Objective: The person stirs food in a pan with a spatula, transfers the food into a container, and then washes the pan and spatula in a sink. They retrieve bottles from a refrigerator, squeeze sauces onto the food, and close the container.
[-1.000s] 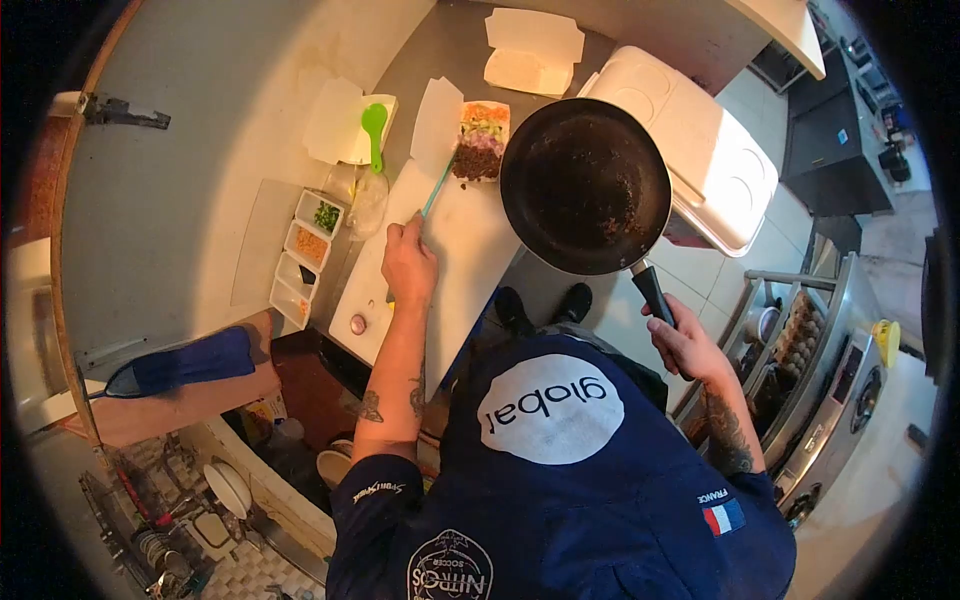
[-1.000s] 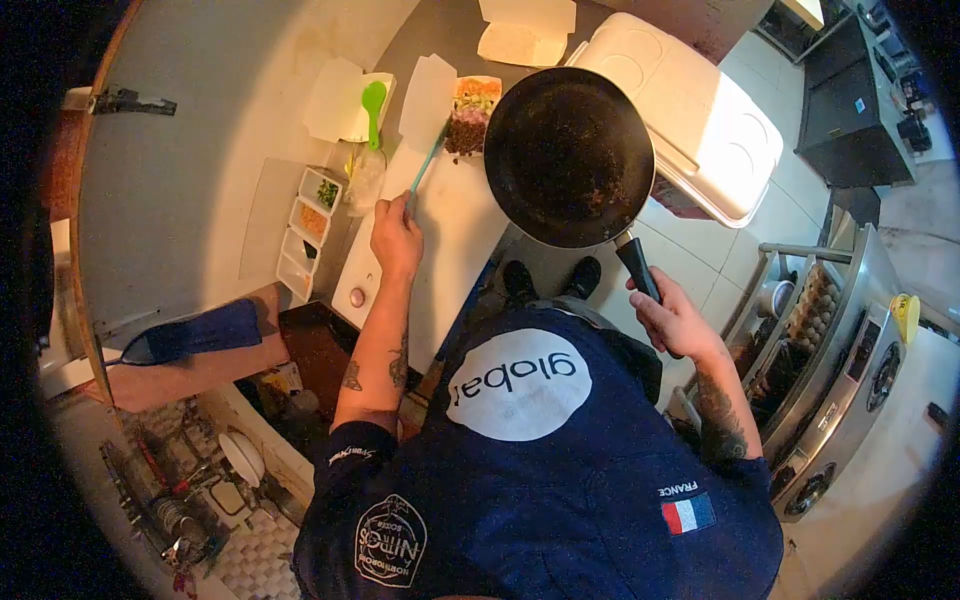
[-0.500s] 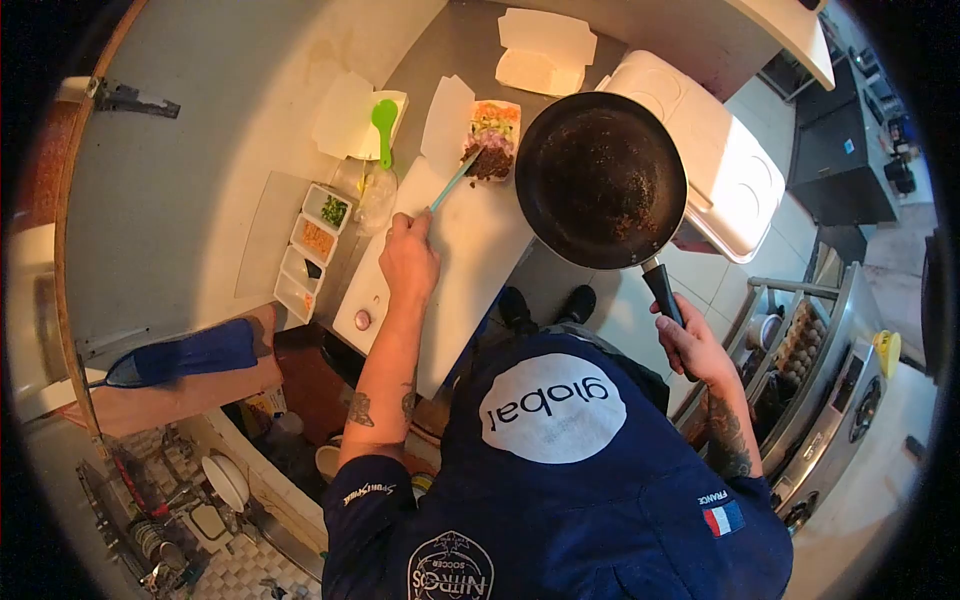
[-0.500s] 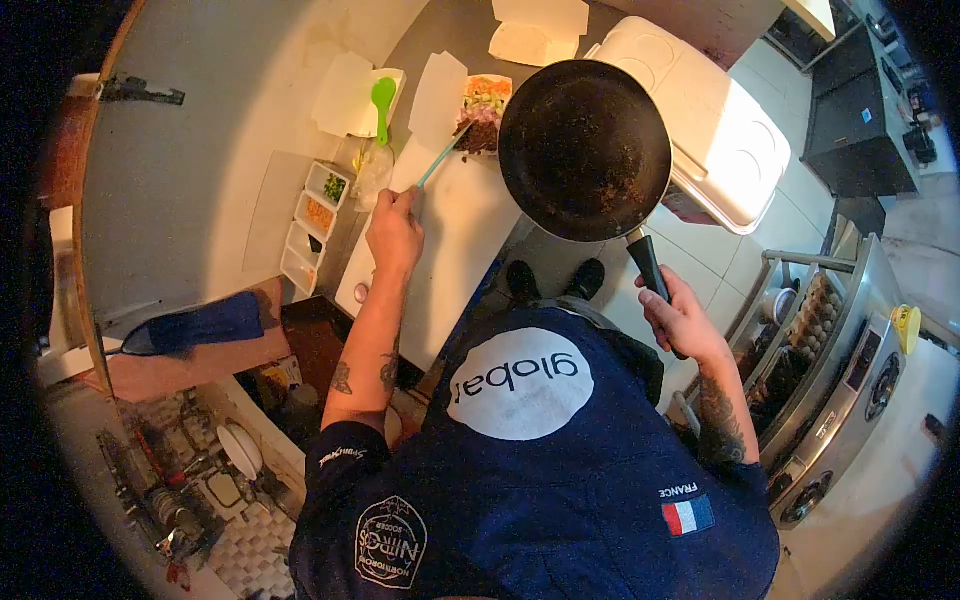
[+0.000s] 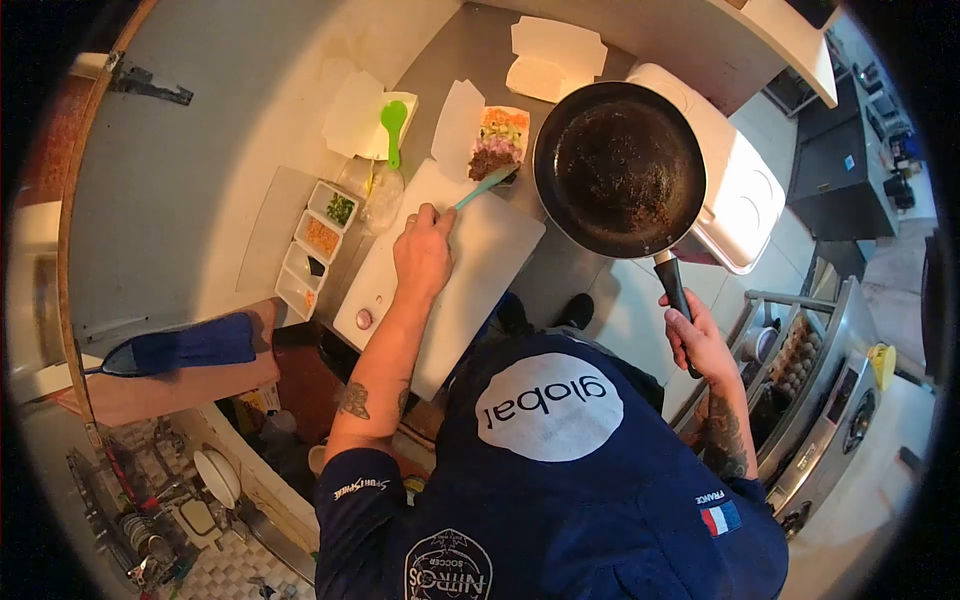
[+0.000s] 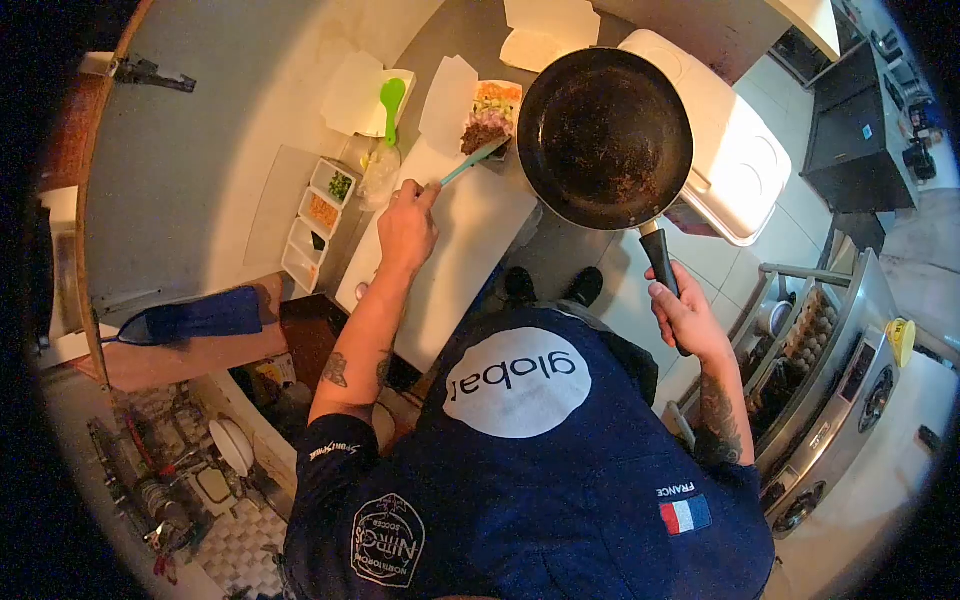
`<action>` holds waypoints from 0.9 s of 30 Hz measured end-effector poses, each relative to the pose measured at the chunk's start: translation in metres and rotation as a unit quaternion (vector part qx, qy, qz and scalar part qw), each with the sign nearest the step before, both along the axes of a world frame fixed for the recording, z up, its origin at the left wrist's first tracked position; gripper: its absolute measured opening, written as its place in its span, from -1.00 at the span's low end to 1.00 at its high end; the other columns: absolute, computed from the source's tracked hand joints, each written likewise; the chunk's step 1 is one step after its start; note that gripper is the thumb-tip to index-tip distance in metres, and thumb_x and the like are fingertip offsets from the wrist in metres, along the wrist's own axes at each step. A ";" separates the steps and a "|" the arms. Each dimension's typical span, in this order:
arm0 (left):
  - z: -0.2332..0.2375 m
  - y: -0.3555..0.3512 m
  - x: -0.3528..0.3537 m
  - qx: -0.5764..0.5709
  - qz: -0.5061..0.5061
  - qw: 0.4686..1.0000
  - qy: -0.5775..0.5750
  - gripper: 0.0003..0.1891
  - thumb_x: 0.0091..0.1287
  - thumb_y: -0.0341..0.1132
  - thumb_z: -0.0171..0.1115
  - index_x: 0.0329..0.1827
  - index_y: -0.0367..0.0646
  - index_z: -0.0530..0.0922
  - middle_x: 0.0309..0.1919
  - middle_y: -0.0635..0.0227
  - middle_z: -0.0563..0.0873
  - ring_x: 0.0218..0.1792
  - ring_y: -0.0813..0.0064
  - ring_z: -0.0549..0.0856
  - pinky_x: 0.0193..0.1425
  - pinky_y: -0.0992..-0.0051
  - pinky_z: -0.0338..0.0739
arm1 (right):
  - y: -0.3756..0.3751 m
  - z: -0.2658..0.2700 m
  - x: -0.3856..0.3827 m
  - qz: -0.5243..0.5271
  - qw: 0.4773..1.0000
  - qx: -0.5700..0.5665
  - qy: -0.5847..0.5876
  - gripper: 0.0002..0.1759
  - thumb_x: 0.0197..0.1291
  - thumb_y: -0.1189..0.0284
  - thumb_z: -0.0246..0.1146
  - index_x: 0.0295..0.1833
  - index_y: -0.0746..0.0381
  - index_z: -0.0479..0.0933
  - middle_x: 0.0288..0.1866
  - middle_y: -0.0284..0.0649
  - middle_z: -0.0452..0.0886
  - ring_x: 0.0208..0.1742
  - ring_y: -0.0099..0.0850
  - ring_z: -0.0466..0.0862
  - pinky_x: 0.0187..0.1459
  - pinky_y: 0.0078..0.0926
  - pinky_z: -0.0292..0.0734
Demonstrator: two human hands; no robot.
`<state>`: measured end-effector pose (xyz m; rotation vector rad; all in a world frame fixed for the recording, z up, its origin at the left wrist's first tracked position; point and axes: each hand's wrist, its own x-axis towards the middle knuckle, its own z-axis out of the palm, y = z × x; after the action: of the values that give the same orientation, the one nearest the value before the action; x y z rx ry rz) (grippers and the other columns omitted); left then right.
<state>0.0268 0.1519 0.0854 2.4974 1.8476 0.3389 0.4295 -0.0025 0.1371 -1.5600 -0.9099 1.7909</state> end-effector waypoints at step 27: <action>0.040 0.024 0.025 -0.068 -0.077 0.956 -0.276 -0.80 0.35 -0.41 0.34 0.01 -0.11 0.75 -0.30 0.22 0.67 -0.29 0.14 0.72 -0.20 0.29 0.59 | 0.038 0.004 -0.054 0.023 0.998 0.012 0.052 -0.73 0.57 0.31 0.10 0.21 0.22 0.36 -0.60 -0.48 0.34 -0.73 -0.65 0.32 -0.69 -0.61 0.27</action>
<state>0.0520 0.1763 0.1257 2.1372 1.3961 0.7779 0.3756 0.0355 0.1412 -1.4273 -0.9195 1.8689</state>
